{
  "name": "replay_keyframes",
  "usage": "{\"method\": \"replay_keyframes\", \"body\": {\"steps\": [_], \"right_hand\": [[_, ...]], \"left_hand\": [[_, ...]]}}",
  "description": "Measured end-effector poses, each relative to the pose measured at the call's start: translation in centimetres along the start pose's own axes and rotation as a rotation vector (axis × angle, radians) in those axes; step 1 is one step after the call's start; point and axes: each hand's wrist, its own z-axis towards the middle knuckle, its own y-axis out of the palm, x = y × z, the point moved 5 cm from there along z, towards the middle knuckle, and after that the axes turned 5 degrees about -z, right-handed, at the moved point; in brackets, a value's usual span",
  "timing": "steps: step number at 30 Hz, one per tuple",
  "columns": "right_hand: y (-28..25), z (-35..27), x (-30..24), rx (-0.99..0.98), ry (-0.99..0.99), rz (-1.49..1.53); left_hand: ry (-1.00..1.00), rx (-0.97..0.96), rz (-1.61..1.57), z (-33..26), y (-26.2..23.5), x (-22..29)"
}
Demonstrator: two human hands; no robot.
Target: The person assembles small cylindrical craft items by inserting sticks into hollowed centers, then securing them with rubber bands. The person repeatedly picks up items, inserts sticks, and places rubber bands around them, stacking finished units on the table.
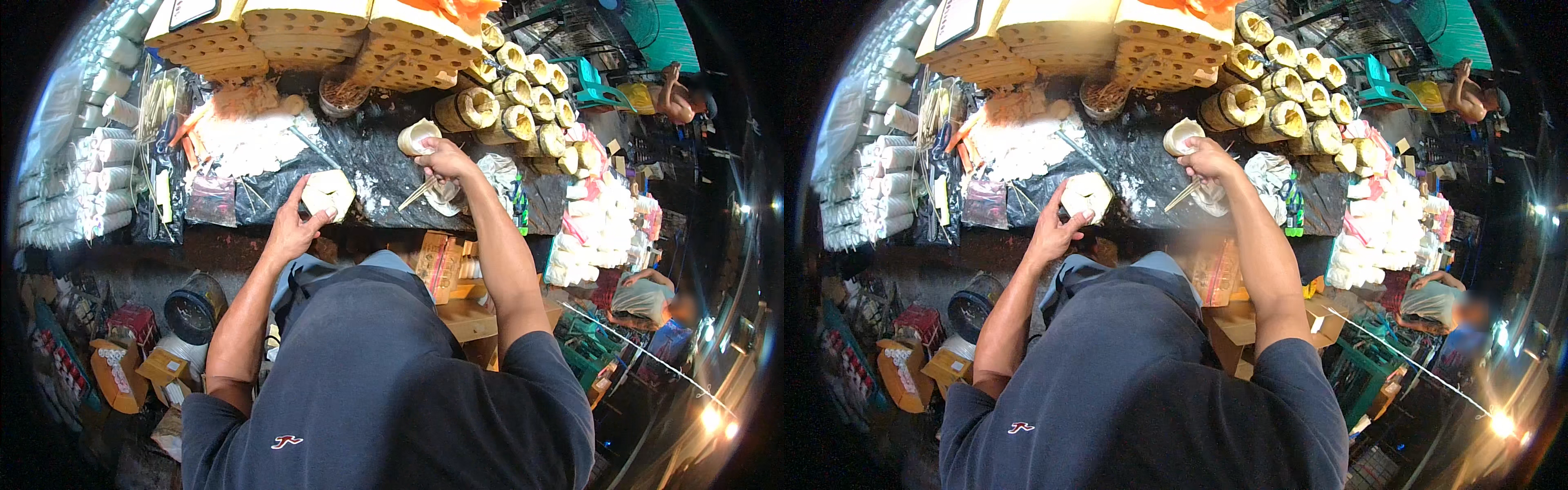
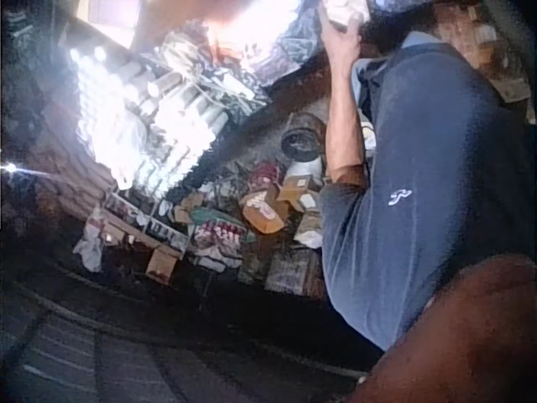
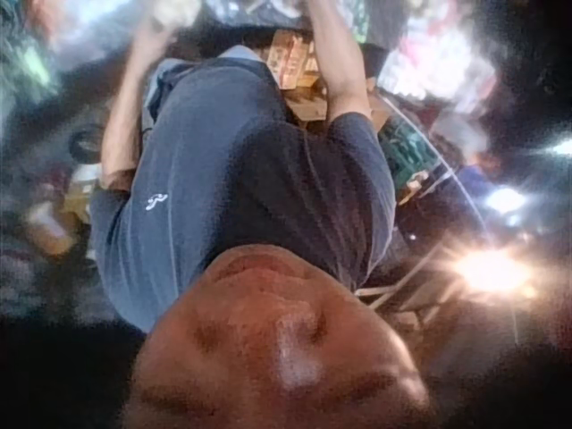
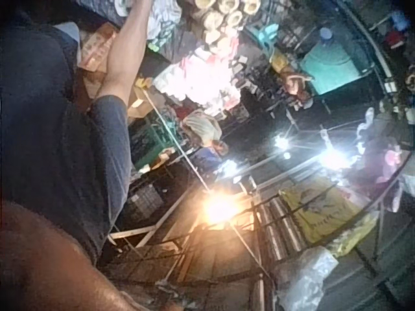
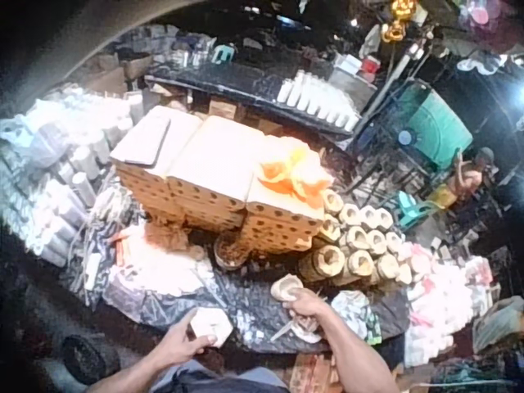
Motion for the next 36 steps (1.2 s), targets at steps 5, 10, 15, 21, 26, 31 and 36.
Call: {"method": "replay_keyframes", "body": {"steps": [5,10,15,21,26,31,36], "right_hand": [[-0.7,-2.1,-0.1,-0.043,-0.123,0.339],[6.3,-9.9,-4.6,0.043,-0.486,0.155],[14.8,-12.6,-8.2,0.370,-0.916,-0.515],[15.6,-12.8,-10.1,0.571,-0.993,-0.933],[15.3,-13.6,-9.9,0.584,-1.041,-1.028],[14.6,-13.7,-10.8,0.545,-1.061,-0.788],[15.0,-12.1,-11.0,0.526,-1.121,-0.889]], "left_hand": [[-0.013,0.011,-0.018,-0.2,0.1,0.3],[0.046,0.001,0.094,0.0,-0.4,0.2],[0.081,-0.014,0.056,0.1,-0.2,0.2],[0.058,0.013,0.052,0.1,-0.2,0.6],[0.128,0.095,0.039,-0.1,-0.1,-0.6],[0.146,0.144,0.121,-0.6,-0.2,-0.1],[0.147,0.147,0.114,-0.7,-0.3,-0.1]]}}
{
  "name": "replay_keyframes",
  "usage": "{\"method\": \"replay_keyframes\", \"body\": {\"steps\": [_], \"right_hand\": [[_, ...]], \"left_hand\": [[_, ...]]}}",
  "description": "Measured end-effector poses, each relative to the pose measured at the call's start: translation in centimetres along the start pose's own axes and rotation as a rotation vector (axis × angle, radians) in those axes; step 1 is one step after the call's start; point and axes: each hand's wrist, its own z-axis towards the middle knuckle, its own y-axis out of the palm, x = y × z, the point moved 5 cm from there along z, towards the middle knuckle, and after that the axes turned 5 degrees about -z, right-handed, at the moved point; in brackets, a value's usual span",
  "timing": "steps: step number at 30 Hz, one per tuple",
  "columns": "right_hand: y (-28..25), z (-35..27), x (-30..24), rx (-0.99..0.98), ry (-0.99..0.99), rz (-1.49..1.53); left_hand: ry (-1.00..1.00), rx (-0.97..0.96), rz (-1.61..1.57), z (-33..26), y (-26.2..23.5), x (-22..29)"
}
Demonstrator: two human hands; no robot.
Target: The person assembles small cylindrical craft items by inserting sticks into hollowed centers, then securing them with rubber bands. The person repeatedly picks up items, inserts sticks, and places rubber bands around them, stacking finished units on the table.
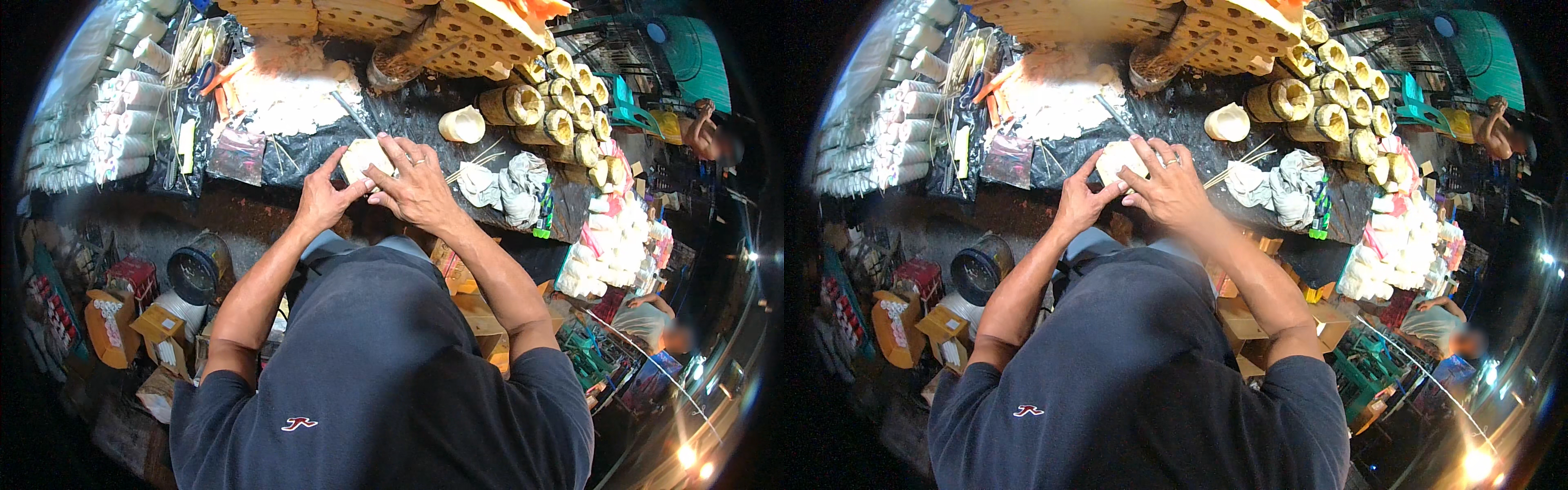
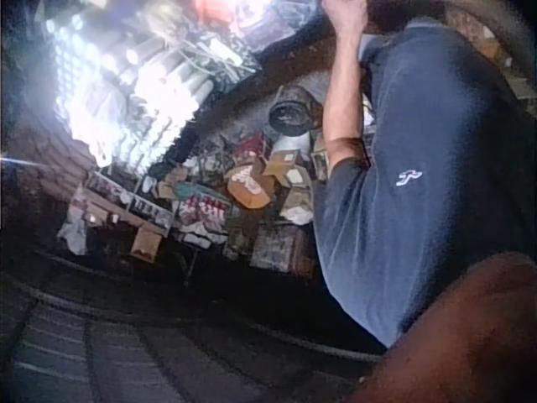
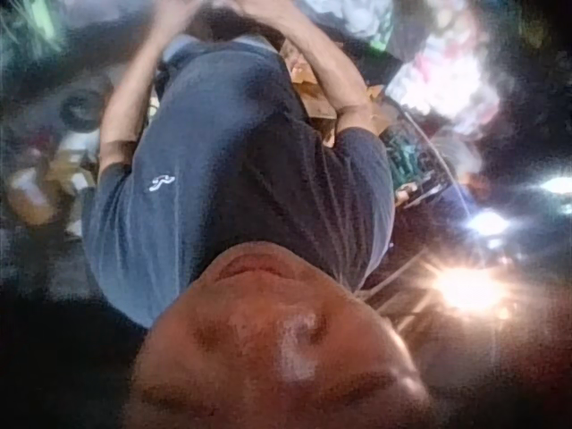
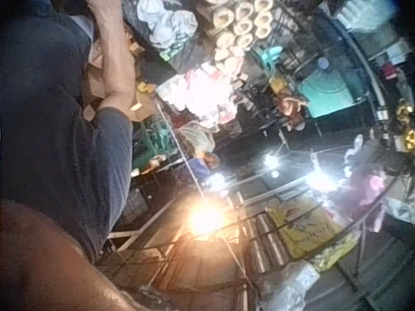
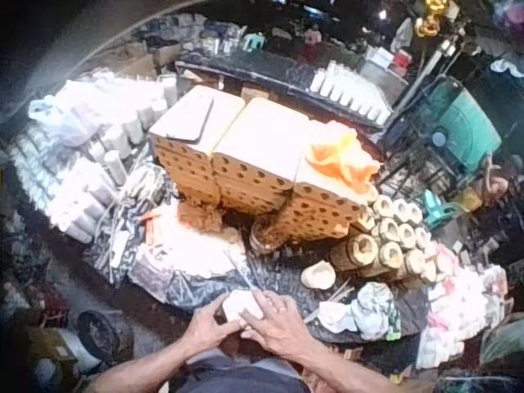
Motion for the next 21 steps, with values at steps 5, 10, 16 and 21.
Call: {"method": "replay_keyframes", "body": {"steps": [5,10,16,21], "right_hand": [[-0.3,-0.8,0.5,0.008,0.002,0.078],[-0.4,-2.0,1.6,0.034,0.120,0.309],[4.5,-2.5,1.3,0.098,0.562,1.028],[4.4,-2.6,0.2,0.088,0.571,0.588]], "left_hand": [[0.037,0.012,0.039,-0.2,-0.1,-0.1],[-0.006,-0.007,0.008,-0.7,-0.1,0.5],[0.060,-0.033,0.026,-0.9,-0.2,0.3],[0.084,-0.060,0.017,-0.7,-0.4,-0.3]]}}
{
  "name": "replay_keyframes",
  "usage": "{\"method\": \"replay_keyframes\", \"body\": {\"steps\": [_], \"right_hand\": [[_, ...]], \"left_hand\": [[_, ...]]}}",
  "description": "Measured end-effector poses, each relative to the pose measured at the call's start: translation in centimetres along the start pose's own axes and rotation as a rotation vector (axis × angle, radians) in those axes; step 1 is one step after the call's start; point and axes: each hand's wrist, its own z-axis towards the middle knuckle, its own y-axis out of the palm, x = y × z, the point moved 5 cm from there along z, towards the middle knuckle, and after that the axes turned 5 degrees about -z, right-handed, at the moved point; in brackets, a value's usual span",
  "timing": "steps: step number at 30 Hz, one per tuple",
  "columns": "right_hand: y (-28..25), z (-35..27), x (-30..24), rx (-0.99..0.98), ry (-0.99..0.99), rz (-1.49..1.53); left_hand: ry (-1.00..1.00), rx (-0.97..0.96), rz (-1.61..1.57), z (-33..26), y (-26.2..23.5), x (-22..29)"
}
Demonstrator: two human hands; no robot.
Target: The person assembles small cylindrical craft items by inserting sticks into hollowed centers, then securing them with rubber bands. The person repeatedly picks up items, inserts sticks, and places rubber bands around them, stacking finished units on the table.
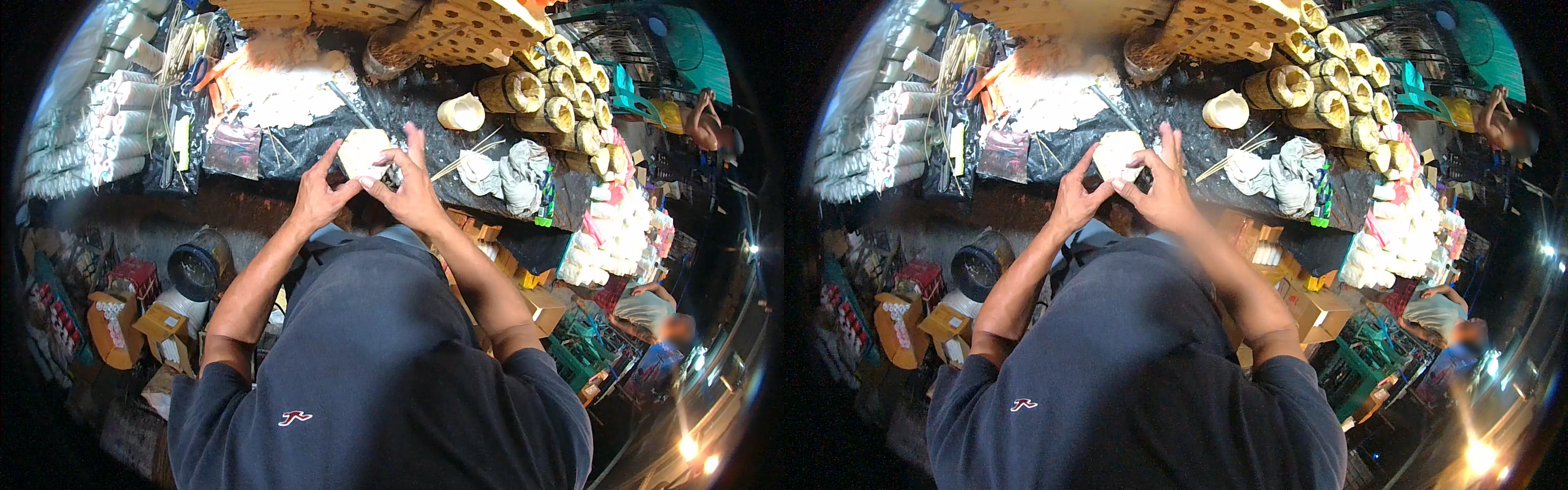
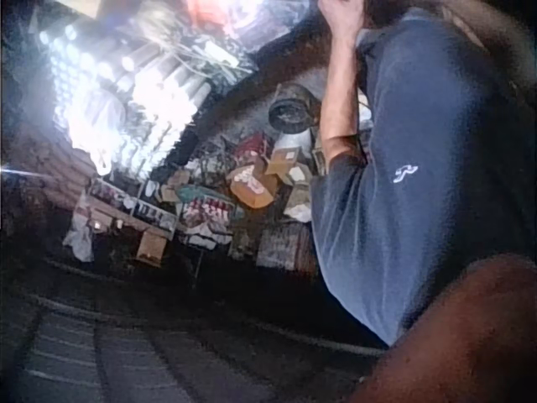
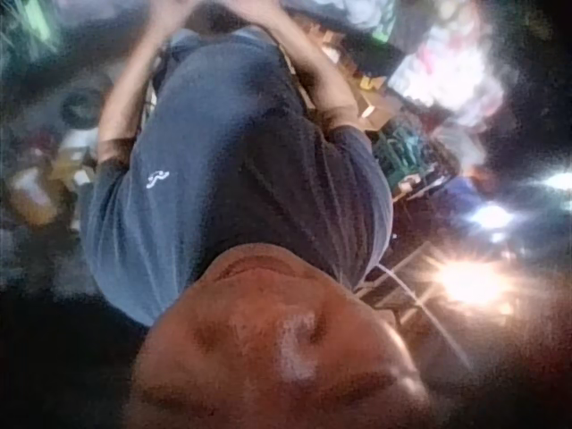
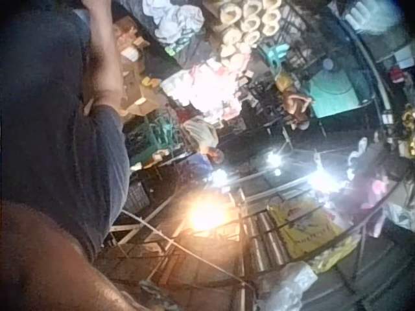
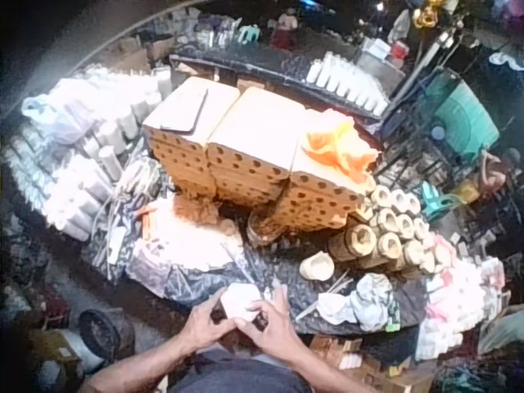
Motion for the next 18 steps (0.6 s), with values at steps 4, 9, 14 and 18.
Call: {"method": "replay_keyframes", "body": {"steps": [4,9,14,18], "right_hand": [[-1.9,-0.1,-1.3,0.079,-0.217,-0.288],[-1.0,-0.9,-1.7,0.024,-0.430,-0.453],[-0.6,-1.5,-2.0,0.086,-0.541,-0.626],[-0.5,-2.0,-2.4,0.128,-0.547,-0.550]], "left_hand": [[0.002,0.005,-0.012,0.0,0.2,-0.1],[0.027,0.018,0.023,0.0,0.4,-0.1],[0.078,0.002,0.026,0.1,0.1,-0.7],[-0.242,-0.134,-0.407,-0.2,-0.1,-2.5]]}}
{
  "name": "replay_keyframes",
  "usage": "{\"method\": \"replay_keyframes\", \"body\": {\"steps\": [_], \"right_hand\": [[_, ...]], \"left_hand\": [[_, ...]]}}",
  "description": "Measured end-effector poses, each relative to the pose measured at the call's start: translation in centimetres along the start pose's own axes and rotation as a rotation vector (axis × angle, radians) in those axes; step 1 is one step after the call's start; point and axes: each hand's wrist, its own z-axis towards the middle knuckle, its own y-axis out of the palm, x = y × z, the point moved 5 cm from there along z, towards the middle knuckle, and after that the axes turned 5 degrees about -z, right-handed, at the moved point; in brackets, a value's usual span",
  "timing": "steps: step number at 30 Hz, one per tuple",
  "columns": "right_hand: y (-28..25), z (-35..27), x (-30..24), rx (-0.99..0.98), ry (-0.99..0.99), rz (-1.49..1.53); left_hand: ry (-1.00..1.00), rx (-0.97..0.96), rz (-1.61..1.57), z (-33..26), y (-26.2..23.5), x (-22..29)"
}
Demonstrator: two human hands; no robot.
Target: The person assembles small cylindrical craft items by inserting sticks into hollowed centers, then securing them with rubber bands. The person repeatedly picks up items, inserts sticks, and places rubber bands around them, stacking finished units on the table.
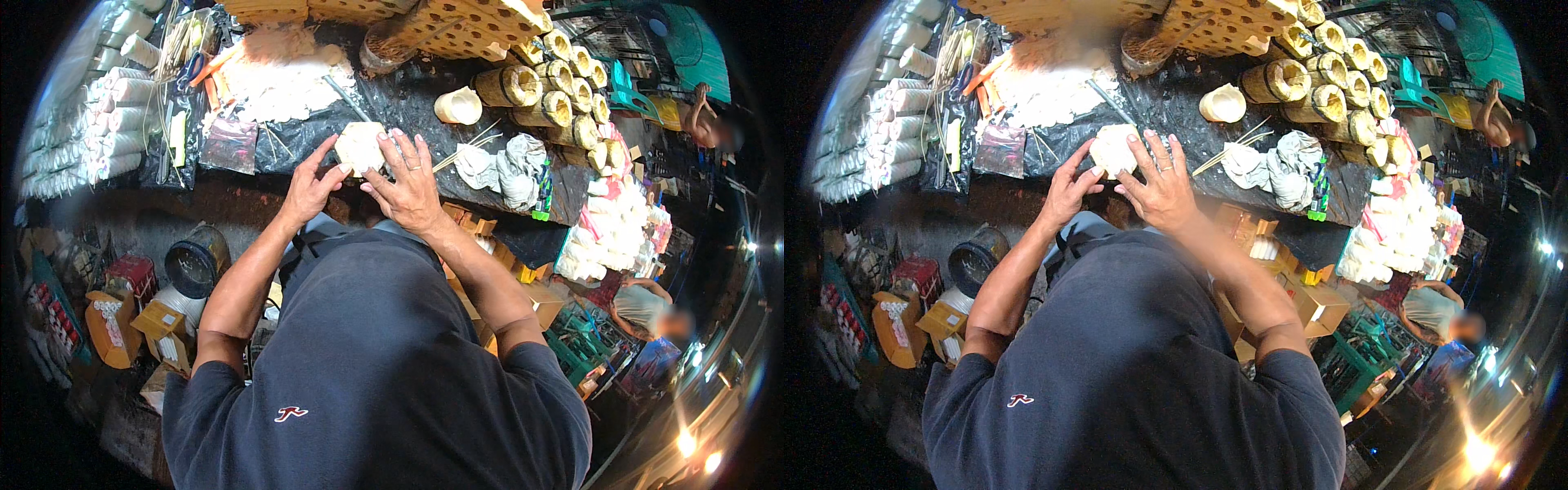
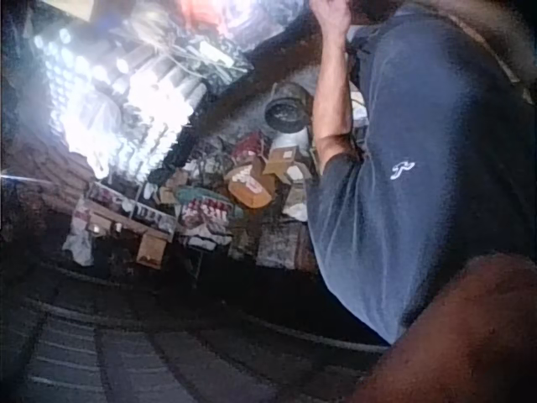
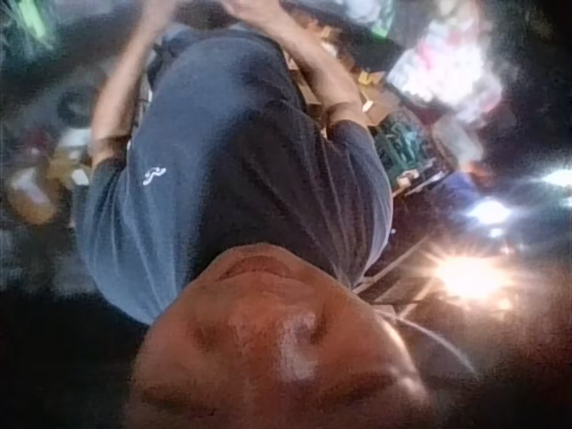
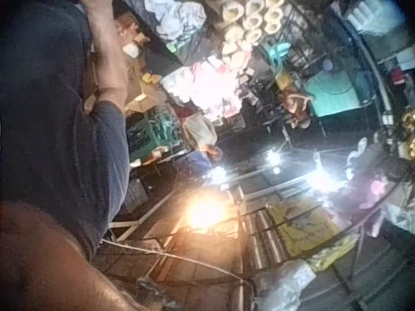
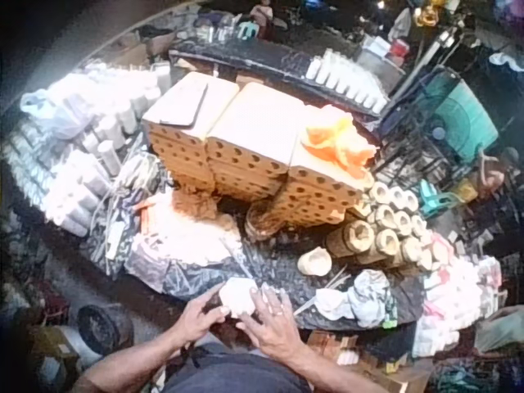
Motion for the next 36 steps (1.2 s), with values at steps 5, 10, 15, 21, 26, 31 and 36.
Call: {"method": "replay_keyframes", "body": {"steps": [5,10,15,21,26,31,36], "right_hand": [[-0.4,-0.8,-1.4,-0.014,0.099,0.085],[-0.3,-2.0,-0.4,-0.033,0.392,0.580],[-0.2,1.8,-0.1,-0.104,0.197,0.028],[-0.3,1.1,-0.9,-0.189,0.029,-0.157],[-0.4,0.0,1.9,-0.116,0.341,0.584],[1.6,1.6,2.9,-0.164,0.290,0.244],[-0.2,1.1,1.5,-0.234,0.044,0.124]], "left_hand": [[0.021,0.188,0.135,0.5,1.4,1.7],[-0.005,0.193,0.239,0.6,1.4,2.4],[0.163,0.170,0.345,0.7,0.8,1.6],[0.159,0.126,0.354,0.2,0.8,2.2],[0.226,0.154,0.484,-0.1,1.3,3.2],[0.239,0.129,0.462,0.3,0.8,2.0],[0.214,0.127,0.445,0.5,0.5,2.4]]}}
